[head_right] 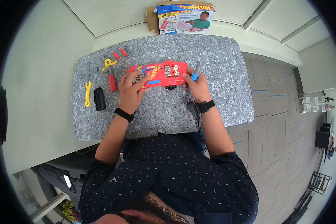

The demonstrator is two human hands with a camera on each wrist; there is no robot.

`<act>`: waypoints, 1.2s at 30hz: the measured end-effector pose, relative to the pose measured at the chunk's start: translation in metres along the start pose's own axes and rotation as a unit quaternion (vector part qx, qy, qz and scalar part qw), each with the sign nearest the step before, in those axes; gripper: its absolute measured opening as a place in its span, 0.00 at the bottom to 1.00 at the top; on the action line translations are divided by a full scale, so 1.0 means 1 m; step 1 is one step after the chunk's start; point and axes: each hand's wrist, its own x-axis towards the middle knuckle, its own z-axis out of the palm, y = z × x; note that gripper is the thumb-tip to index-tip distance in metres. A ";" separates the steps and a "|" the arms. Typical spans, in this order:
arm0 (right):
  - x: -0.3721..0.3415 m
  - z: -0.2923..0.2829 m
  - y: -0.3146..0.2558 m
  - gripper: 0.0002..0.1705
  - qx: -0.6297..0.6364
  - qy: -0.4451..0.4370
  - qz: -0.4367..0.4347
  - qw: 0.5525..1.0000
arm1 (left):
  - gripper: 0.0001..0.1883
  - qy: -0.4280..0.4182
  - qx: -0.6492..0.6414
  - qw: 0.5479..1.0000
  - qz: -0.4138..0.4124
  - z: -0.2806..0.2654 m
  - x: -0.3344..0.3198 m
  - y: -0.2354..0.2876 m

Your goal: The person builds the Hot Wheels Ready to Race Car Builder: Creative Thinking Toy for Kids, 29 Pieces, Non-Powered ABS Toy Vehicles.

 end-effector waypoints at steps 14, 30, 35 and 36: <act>-0.006 -0.043 -0.008 0.27 -0.393 0.110 -0.111 0.906 | 0.36 -0.016 0.003 1.000 -0.018 0.009 0.005 0.003; -0.006 -0.024 0.003 0.27 -0.427 0.107 -0.114 0.891 | 0.37 -0.021 -0.032 0.998 -0.049 -0.049 -0.031 -0.006; -0.005 -0.027 0.002 0.27 -0.407 0.101 -0.111 0.901 | 0.38 0.014 0.003 0.995 -0.102 -0.078 -0.060 -0.027; -0.004 -0.028 0.003 0.27 -0.403 0.101 -0.107 0.904 | 0.39 0.031 0.017 0.992 -0.123 -0.083 -0.065 -0.034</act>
